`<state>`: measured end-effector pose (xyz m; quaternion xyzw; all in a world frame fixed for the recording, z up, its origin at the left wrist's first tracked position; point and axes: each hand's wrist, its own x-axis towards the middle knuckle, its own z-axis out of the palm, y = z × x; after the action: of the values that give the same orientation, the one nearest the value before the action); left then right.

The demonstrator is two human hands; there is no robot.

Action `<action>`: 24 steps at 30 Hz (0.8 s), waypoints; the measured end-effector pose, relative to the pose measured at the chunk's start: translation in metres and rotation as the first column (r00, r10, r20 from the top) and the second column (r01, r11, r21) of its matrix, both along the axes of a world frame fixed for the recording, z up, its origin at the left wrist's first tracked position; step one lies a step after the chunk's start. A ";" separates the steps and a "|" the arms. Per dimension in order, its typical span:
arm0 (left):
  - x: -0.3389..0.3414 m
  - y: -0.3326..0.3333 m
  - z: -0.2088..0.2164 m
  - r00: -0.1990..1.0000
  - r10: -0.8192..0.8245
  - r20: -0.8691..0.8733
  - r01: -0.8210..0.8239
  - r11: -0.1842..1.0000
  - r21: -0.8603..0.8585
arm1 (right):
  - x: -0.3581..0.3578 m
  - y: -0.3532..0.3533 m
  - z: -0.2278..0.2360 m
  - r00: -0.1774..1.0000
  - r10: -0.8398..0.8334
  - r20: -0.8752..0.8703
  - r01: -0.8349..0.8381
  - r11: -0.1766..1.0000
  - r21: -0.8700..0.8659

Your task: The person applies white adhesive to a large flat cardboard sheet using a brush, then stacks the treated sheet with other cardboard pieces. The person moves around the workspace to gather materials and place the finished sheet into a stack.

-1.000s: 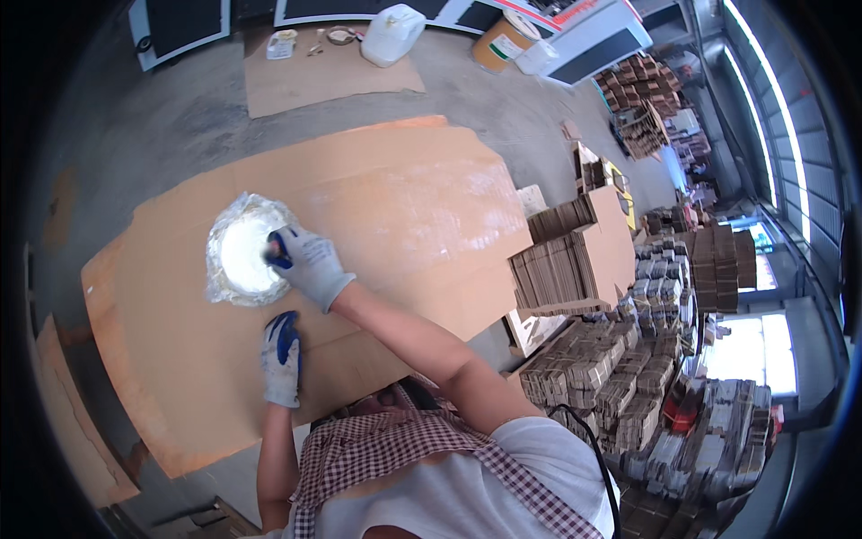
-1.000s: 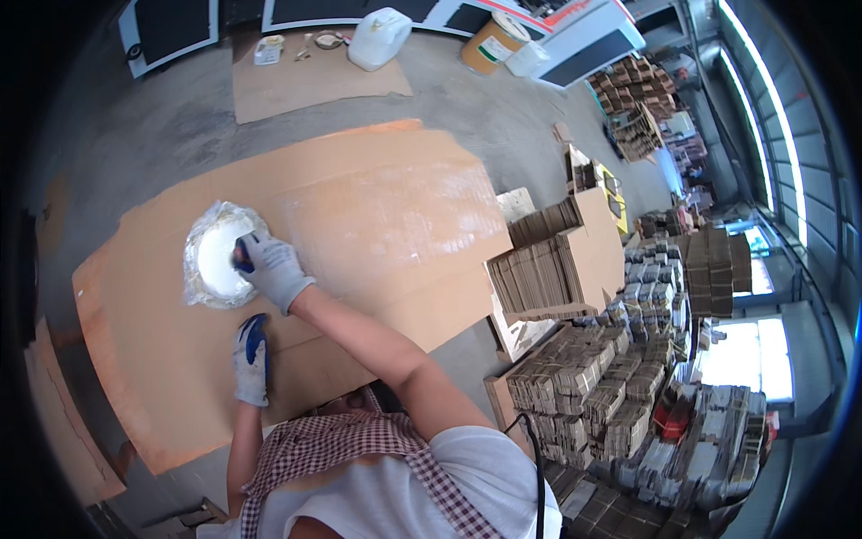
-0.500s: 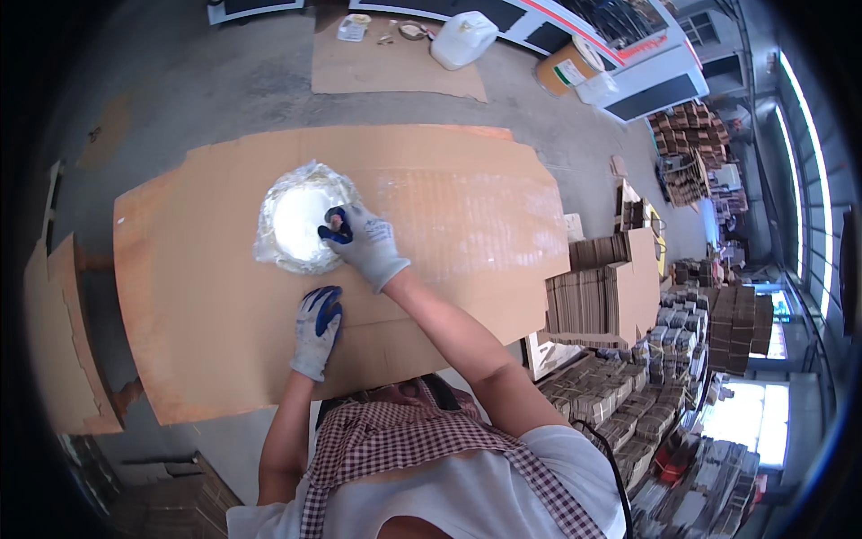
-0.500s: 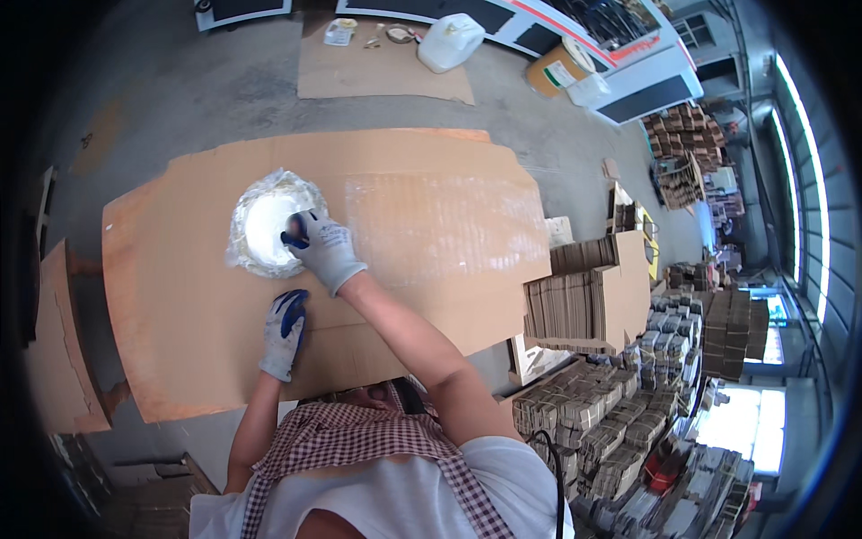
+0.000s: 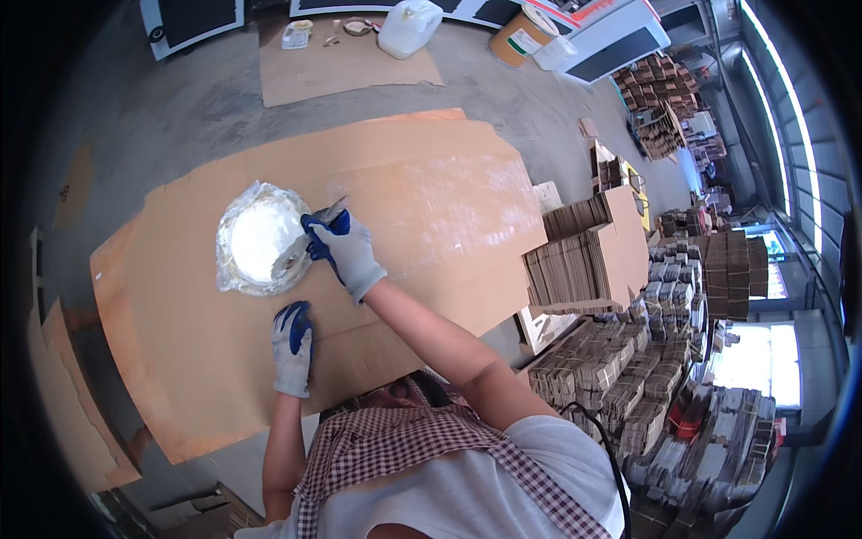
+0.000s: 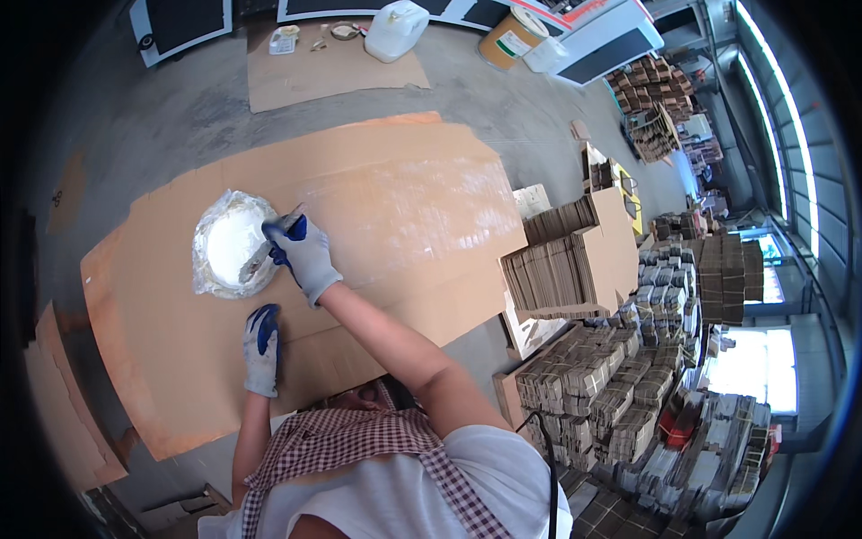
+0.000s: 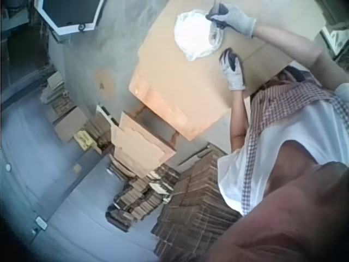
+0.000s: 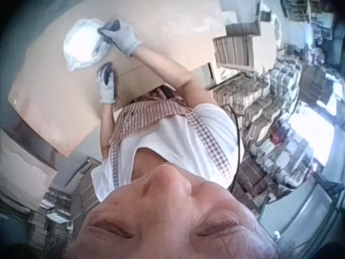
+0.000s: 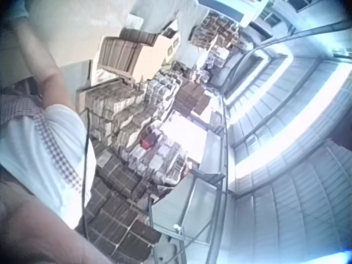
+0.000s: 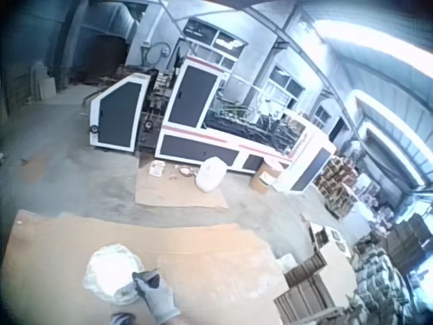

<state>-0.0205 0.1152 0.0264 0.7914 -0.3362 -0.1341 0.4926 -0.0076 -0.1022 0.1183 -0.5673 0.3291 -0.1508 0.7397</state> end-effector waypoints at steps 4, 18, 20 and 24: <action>-0.012 -0.009 0.011 0.996 0.000 0.085 0.000 1.000 -0.007 | -0.045 -0.036 -0.015 0.966 -0.235 0.109 0.194 0.935 0.296; -0.154 -0.248 0.006 0.434 -0.816 0.383 0.866 0.495 0.073 | -0.247 -0.221 -0.053 0.883 -0.251 -0.397 -0.264 0.432 -0.862; -0.165 -0.285 -0.009 0.377 -0.835 0.401 0.854 0.481 0.199 | -0.260 -0.237 -0.069 0.844 -0.334 -0.420 -0.338 0.275 -0.900; -0.171 -0.329 -0.029 0.261 -0.878 0.400 0.821 0.420 0.386 | -0.260 -0.226 -0.060 0.886 -0.343 -0.312 -0.218 0.285 -0.933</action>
<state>-0.1912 -0.2139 -0.0029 0.5098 -0.8252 -0.1606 0.1829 -0.2675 -0.3286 0.0581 -0.8979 0.3594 -0.2087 0.1449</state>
